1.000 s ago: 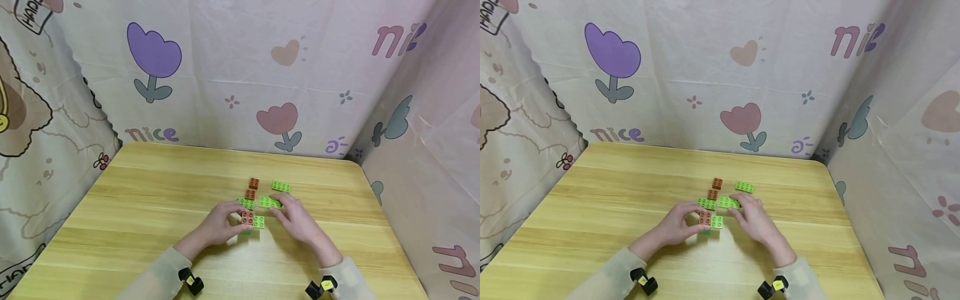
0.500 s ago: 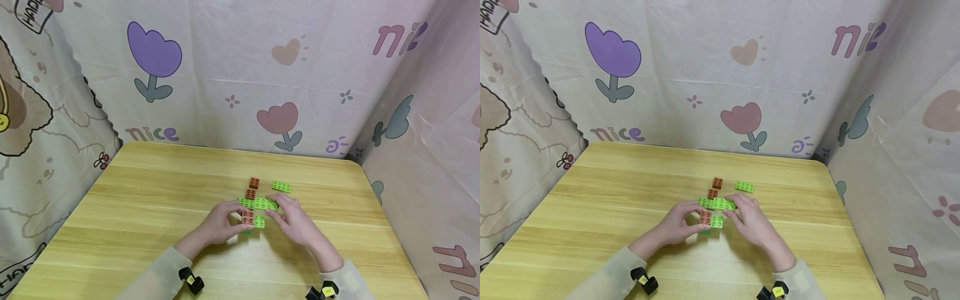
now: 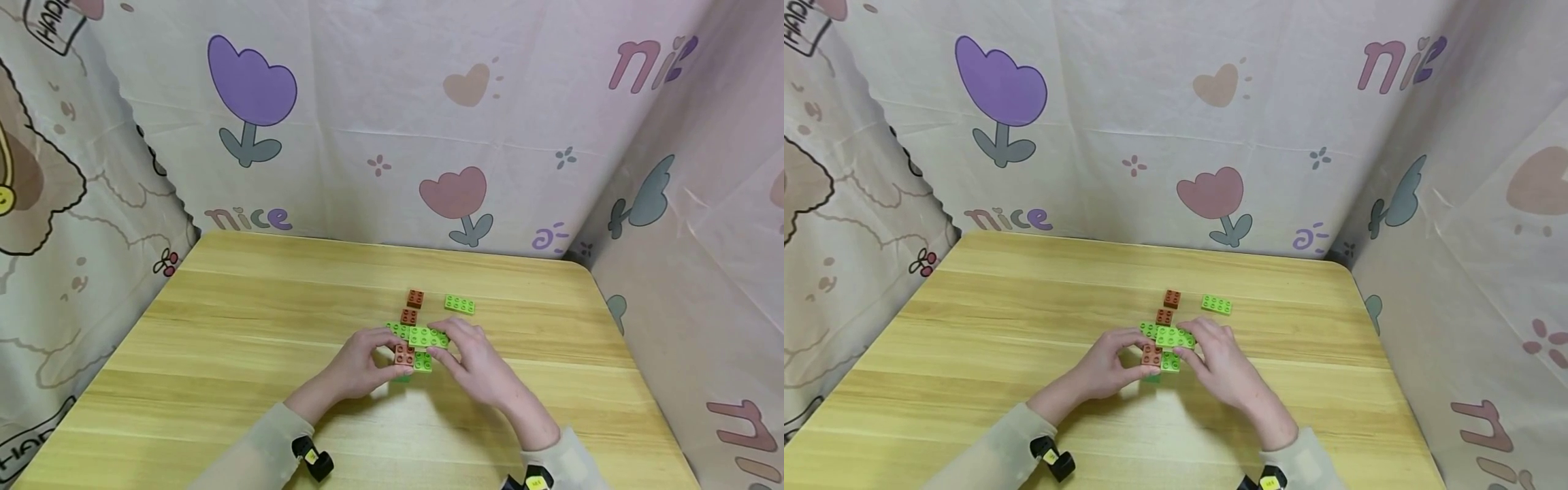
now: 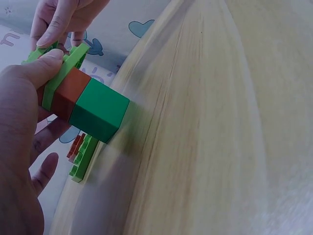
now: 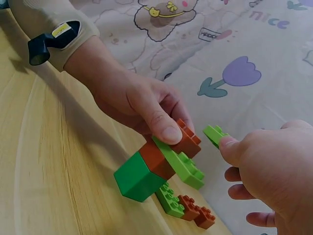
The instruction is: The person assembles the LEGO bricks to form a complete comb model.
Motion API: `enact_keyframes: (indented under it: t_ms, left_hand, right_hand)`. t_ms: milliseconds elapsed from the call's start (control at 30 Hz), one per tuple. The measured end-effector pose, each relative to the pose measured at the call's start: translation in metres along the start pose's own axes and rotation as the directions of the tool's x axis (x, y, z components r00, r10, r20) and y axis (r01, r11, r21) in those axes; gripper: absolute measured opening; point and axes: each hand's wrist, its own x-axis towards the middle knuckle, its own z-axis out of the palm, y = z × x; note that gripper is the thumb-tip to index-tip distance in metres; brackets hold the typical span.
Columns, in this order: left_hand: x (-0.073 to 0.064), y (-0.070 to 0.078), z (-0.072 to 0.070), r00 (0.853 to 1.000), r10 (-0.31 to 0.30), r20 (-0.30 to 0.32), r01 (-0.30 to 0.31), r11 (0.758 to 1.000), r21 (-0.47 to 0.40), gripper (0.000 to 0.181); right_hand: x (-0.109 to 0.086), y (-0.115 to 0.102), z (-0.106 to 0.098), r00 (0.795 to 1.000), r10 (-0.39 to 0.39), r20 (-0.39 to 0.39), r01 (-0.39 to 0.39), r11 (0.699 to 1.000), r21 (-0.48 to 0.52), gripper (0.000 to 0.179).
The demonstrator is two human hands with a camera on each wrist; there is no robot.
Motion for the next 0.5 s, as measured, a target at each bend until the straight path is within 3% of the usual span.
enact_keyframes:
  t_ms: [500]
  left_hand:
    - [0.0002, 0.0015, 0.0005, 1.0, -0.007, -0.003, 0.007, 0.999, -0.038, 0.023]
  right_hand:
    - [-0.002, -0.0088, 0.0083, 0.999, -0.051, -0.004, 0.051, 0.999, -0.001, 0.041]
